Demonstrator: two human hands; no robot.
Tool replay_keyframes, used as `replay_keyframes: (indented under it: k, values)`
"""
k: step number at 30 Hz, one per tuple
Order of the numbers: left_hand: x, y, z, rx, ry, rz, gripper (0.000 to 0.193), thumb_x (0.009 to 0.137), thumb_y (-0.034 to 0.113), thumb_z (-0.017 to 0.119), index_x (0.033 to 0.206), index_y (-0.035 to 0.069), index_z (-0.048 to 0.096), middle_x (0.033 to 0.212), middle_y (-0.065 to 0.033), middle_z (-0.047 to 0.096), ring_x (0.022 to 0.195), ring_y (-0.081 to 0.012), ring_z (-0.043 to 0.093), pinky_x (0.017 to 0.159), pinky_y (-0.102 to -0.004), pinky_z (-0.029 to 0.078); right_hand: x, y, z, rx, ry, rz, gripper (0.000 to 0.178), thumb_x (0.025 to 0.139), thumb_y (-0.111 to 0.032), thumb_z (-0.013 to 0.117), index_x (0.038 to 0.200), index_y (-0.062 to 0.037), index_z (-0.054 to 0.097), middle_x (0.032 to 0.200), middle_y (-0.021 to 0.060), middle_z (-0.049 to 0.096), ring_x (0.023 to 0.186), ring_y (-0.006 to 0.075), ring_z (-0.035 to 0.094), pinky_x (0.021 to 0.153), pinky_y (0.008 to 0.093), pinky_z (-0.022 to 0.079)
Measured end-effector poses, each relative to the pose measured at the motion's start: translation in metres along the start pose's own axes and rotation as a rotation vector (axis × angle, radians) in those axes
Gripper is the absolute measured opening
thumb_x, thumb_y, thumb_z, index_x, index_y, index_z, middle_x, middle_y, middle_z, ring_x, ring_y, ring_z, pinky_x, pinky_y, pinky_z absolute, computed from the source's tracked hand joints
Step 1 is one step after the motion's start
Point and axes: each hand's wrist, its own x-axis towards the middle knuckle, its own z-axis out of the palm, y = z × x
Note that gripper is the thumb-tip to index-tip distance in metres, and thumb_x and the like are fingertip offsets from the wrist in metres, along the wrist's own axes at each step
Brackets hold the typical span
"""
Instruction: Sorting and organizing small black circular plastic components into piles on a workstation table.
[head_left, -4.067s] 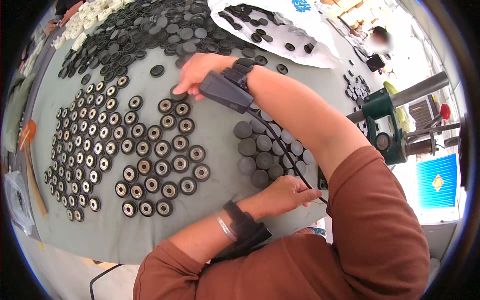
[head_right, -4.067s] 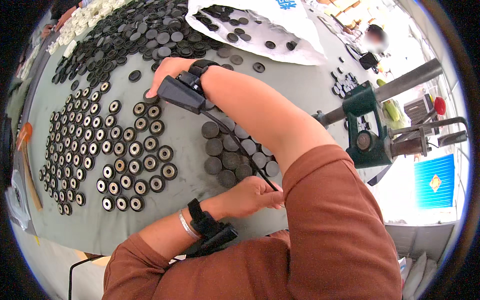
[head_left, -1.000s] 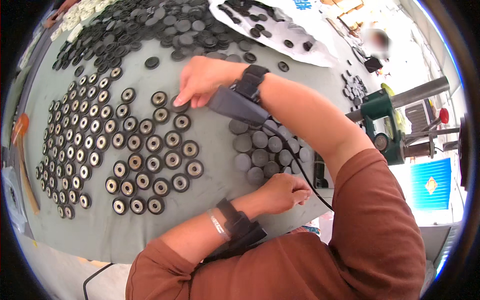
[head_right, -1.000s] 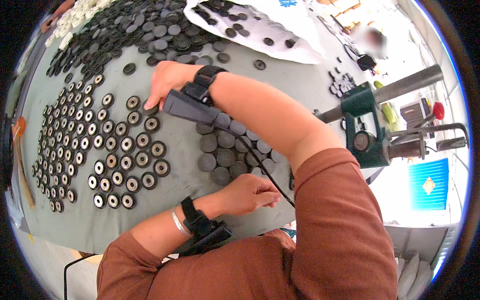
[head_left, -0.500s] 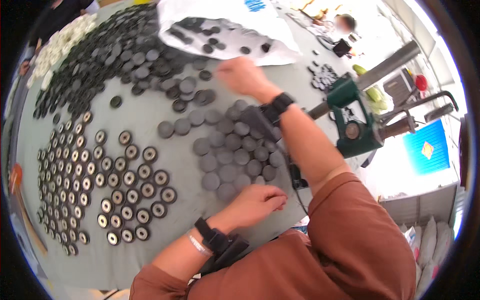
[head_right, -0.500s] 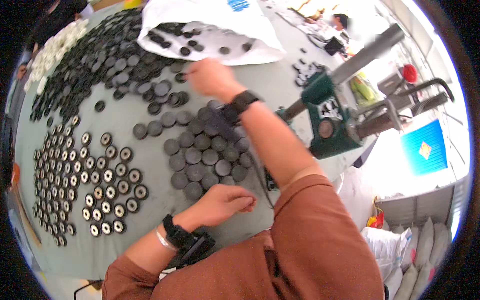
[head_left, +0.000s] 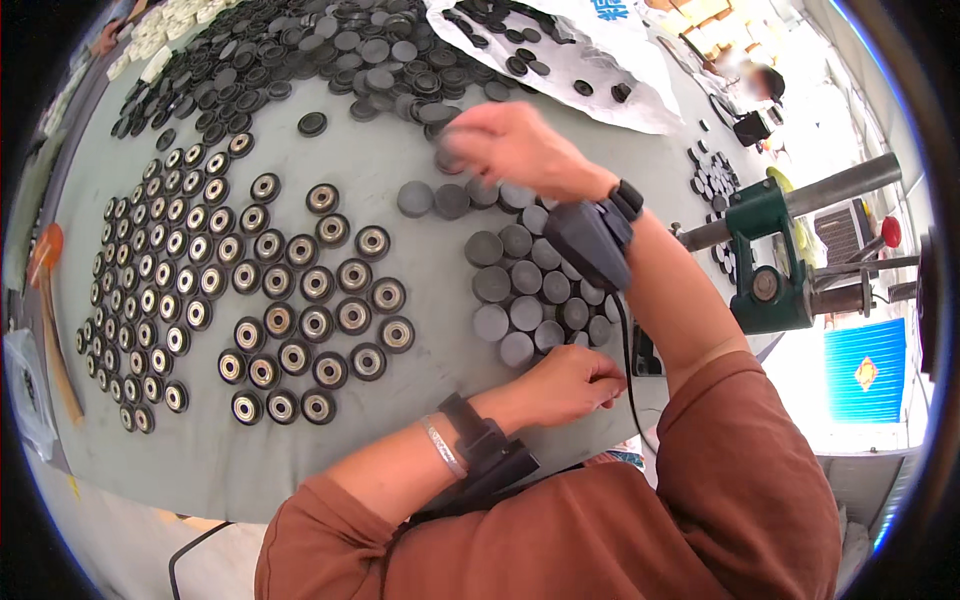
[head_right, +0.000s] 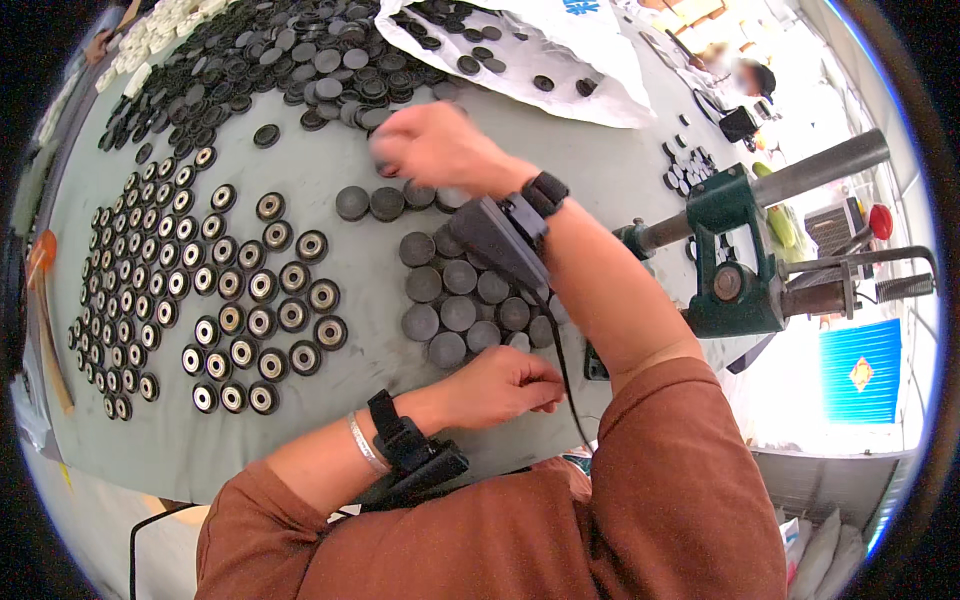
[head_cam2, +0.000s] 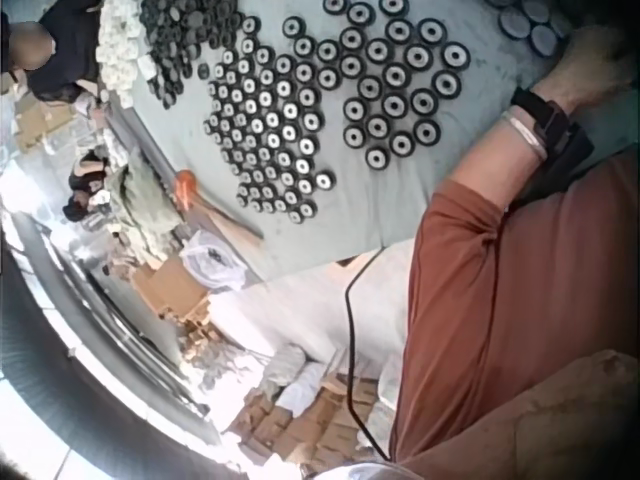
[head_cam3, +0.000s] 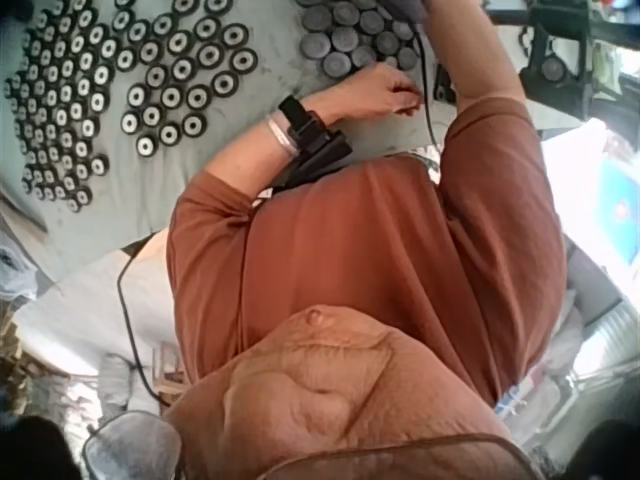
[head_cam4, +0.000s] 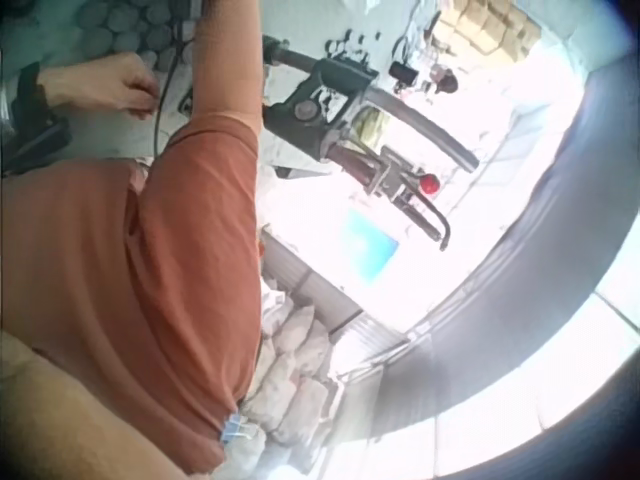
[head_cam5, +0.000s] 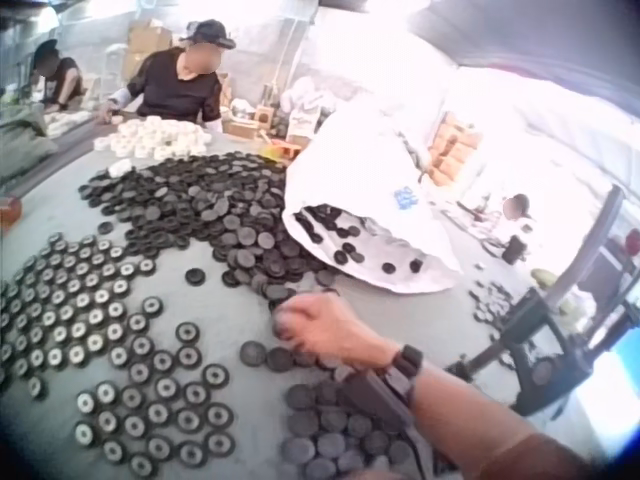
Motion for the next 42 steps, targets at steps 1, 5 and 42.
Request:
replay_keyframes:
  k: [1,5,42]
  values:
    - [0.0,0.001,0.0,0.049,0.003,0.005,0.02,0.088,0.015,0.053,0.094,-0.002,0.062,0.078,-0.0051,0.064,0.073,-0.0099,0.058,0.068,-0.0253,0.046,-0.008,-0.015,0.013,-0.006,-0.125,0.014,0.029,0.083,-0.026,0.057,0.099,-0.0018,0.062,0.078,0.0019,0.061,0.062,0.0079,0.053,0.058,0.0232,0.045]
    - [0.002,-0.006,0.002,0.057,0.032,-0.009,0.017,0.087,0.014,0.054,0.09,-0.001,0.062,0.076,-0.0057,0.063,0.071,-0.0109,0.059,0.067,-0.0258,0.046,-0.01,-0.037,0.05,0.036,-0.271,0.06,0.027,0.08,-0.018,0.061,0.099,0.0015,0.061,0.076,0.0049,0.061,0.06,0.0102,0.058,0.057,0.0239,0.047]
    - [0.002,0.004,0.0,-0.015,-0.019,-0.083,0.021,0.091,0.013,0.05,0.098,-0.003,0.061,0.088,-0.0067,0.064,0.083,-0.0118,0.06,0.077,-0.0254,0.048,-0.027,0.01,-0.041,-0.438,0.1,-0.24,0.027,0.07,-0.024,0.065,0.089,-0.005,0.068,0.076,0.0137,0.065,0.068,0.0245,0.062,0.066,0.0322,0.05]
